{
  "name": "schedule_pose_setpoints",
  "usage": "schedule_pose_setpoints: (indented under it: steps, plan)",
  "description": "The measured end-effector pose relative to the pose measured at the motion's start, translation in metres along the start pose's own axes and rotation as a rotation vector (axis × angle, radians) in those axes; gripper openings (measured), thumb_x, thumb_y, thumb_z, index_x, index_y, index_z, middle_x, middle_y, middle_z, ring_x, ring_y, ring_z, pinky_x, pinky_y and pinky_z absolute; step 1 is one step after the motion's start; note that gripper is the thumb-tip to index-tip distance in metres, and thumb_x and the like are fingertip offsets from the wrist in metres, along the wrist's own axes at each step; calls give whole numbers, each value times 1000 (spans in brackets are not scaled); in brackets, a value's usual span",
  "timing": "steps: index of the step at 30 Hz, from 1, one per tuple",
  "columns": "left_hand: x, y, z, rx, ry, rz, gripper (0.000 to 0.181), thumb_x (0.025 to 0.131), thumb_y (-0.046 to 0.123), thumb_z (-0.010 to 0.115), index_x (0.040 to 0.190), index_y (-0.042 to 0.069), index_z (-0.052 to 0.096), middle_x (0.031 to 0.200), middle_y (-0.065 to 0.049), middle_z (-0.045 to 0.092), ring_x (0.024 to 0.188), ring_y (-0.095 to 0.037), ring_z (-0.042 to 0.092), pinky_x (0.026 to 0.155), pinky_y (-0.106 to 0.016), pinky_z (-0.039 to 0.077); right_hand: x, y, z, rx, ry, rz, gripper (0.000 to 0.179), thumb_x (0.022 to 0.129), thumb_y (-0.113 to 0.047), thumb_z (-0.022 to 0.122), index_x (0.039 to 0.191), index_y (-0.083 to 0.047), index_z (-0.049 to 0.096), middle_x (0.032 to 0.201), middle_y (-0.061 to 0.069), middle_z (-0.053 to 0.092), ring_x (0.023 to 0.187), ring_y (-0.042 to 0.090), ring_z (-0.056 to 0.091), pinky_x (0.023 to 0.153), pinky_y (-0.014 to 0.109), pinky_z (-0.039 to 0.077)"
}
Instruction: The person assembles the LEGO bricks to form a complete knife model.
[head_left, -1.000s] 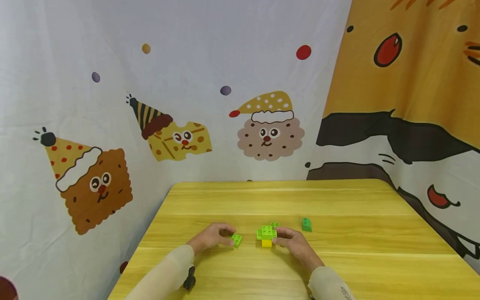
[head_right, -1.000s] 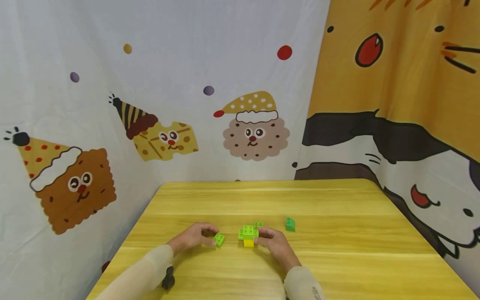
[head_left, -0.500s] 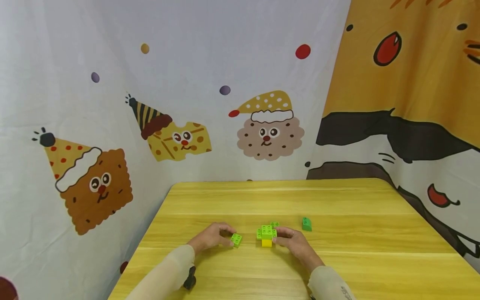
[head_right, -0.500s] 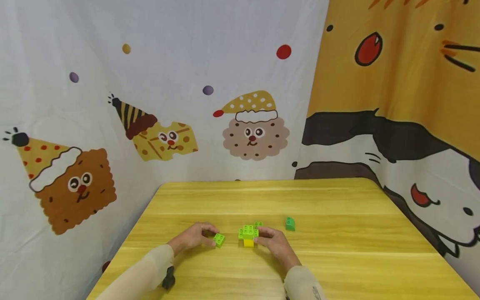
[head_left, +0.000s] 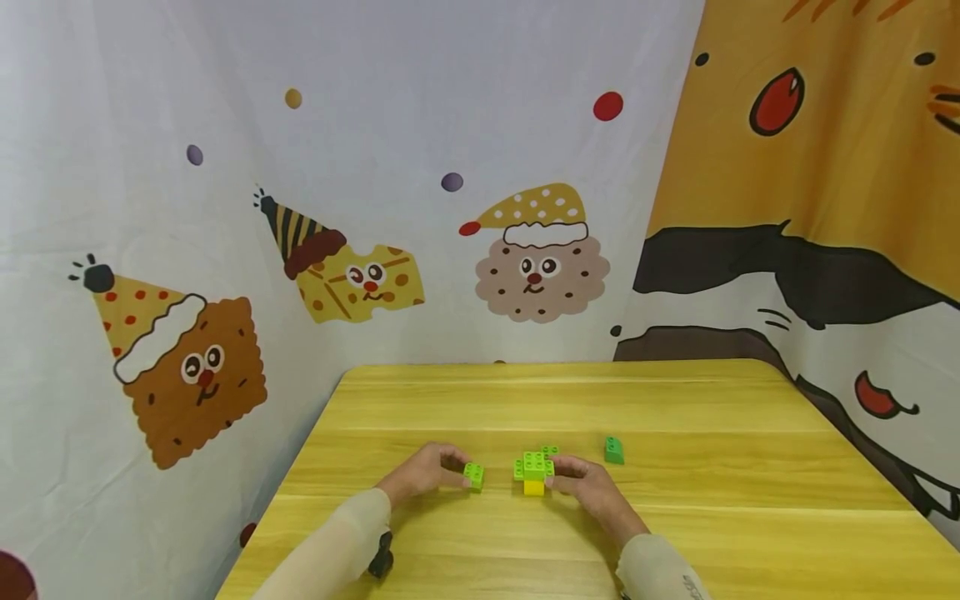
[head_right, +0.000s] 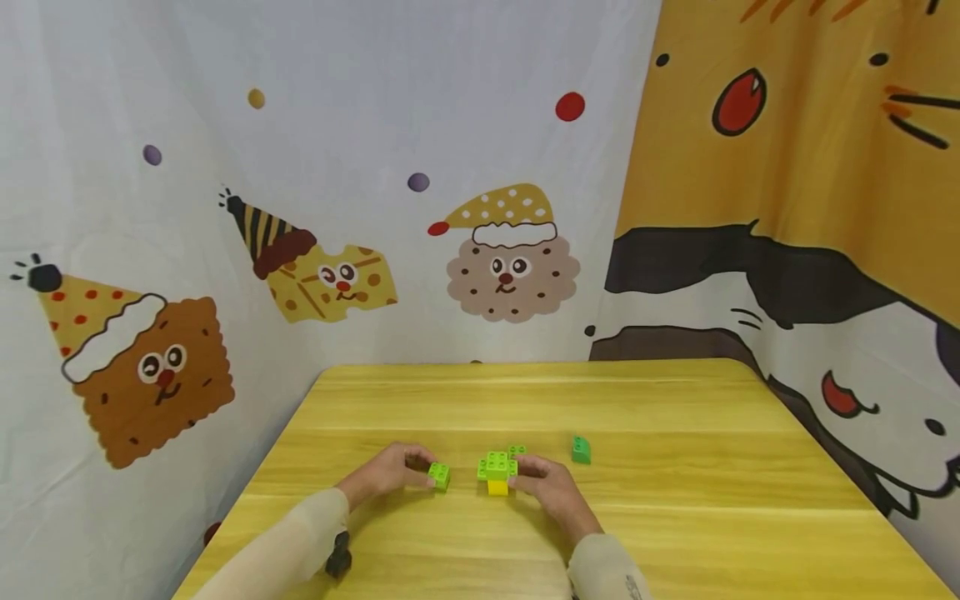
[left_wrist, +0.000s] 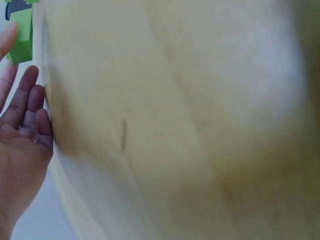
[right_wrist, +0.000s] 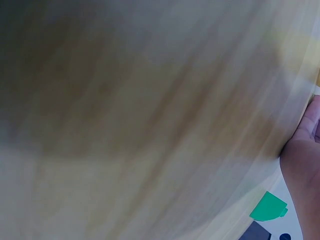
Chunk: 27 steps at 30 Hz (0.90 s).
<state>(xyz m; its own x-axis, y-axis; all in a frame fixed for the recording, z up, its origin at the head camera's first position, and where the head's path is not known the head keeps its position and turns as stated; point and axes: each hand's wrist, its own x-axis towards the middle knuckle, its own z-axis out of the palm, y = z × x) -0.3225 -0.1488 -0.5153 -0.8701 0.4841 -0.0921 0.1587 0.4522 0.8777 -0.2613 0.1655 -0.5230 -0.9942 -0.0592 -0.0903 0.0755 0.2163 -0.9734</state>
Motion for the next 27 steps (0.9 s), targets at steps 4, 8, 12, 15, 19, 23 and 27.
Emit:
schedule_pose_setpoints:
  steps: [4,8,12,15,19,23,27]
  plan:
    - [0,4,-1,10,10,-1,28,84,20,82,108,12,71,101,0,66,94,-18,60,81,-36,50,0,0,0,13,-3,-8,47,85,-20,79,127,-2,66,118,8,67,106,22,60,90,40,50]
    - [0,8,-2,-5,12,7,28,84,20,82,107,11,70,102,-1,67,95,-19,60,83,-37,50,0,0,0,23,-3,-9,47,85,-19,80,126,-2,66,118,9,67,106,23,61,89,41,50]
    - [3,11,-2,-1,17,6,26,84,23,82,106,13,70,102,0,67,96,-19,60,85,-39,50,1,1,0,25,-5,-10,46,85,-20,80,125,-2,67,118,9,67,106,23,61,89,40,50]
    - [4,13,-2,11,16,3,25,85,26,81,105,16,70,101,1,67,95,-18,61,84,-38,50,0,1,0,25,-10,-12,46,85,-20,79,126,-2,66,118,9,67,106,22,60,89,40,50]
    - [5,17,-2,-3,16,16,24,86,26,80,105,15,70,100,0,67,94,-19,61,82,-37,51,0,1,-1,23,-8,-6,47,85,-21,80,126,-3,66,119,8,66,105,22,60,88,37,50]
    - [6,18,-1,-7,26,21,26,86,28,80,106,16,70,102,-1,66,94,-20,59,80,-38,50,0,0,0,24,-6,0,47,85,-21,80,127,-3,66,119,7,66,105,21,60,88,36,50]
    - [6,21,0,4,44,28,27,86,31,80,108,17,70,102,-1,65,94,-20,58,79,-38,50,-1,0,0,19,-10,-3,48,86,-22,79,127,-3,66,119,8,66,106,22,60,89,38,50]
